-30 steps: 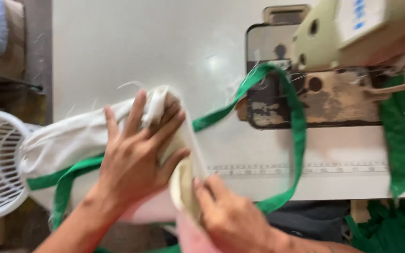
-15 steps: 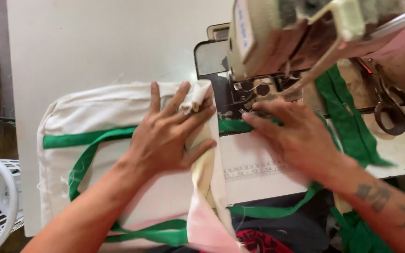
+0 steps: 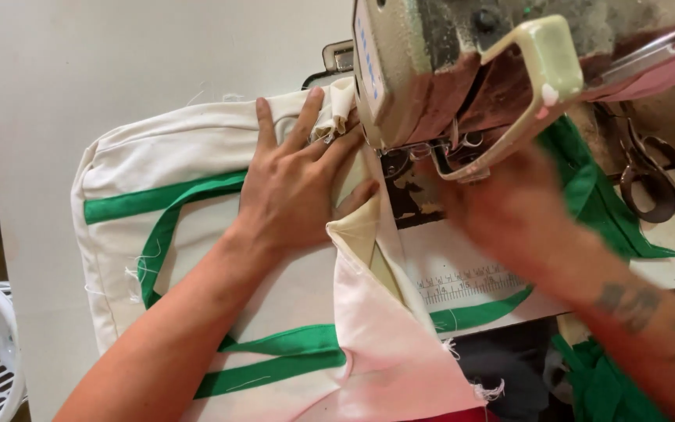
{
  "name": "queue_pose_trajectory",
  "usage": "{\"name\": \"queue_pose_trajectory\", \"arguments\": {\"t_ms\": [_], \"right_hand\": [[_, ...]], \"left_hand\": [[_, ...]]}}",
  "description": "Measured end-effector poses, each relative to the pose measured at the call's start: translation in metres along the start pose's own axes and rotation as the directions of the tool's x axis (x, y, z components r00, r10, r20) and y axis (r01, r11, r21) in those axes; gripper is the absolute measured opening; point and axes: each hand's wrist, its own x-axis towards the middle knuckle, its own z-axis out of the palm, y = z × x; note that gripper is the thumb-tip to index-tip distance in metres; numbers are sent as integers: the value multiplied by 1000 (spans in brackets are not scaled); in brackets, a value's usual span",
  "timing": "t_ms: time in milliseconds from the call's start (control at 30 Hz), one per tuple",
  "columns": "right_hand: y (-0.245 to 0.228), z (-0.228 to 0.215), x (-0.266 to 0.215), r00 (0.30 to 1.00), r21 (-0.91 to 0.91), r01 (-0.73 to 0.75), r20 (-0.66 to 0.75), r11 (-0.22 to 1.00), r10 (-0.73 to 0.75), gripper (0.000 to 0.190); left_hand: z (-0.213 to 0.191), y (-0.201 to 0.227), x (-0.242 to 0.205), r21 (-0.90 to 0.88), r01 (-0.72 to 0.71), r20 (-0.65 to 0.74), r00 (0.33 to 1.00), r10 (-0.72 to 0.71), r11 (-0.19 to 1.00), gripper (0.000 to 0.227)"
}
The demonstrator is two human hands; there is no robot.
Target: Attaching a green zipper to a white tote bag using an industrial sewing machine and scissors.
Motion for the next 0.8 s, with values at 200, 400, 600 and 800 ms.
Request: {"name": "queue_pose_trajectory", "arguments": {"t_ms": [200, 400, 600, 800], "right_hand": [[-25, 21, -21, 998, 368, 21, 41, 930, -39, 55], [-25, 16, -16, 997, 295, 19, 60, 955, -39, 54], [-26, 13, -16, 998, 337, -1, 62, 941, -22, 51], [-19, 17, -19, 994, 272, -1, 106, 962, -29, 56]], "left_hand": [[-3, 9, -12, 17, -34, -70, 997, 35, 999, 52], [-57, -26, -1, -77, -173, 243, 952, 187, 982, 50], [-107, 53, 4, 237, -357, 314, 908, 276, 904, 25], [-83, 77, -19, -131, -480, 69, 868, 491, 867, 21]]}}
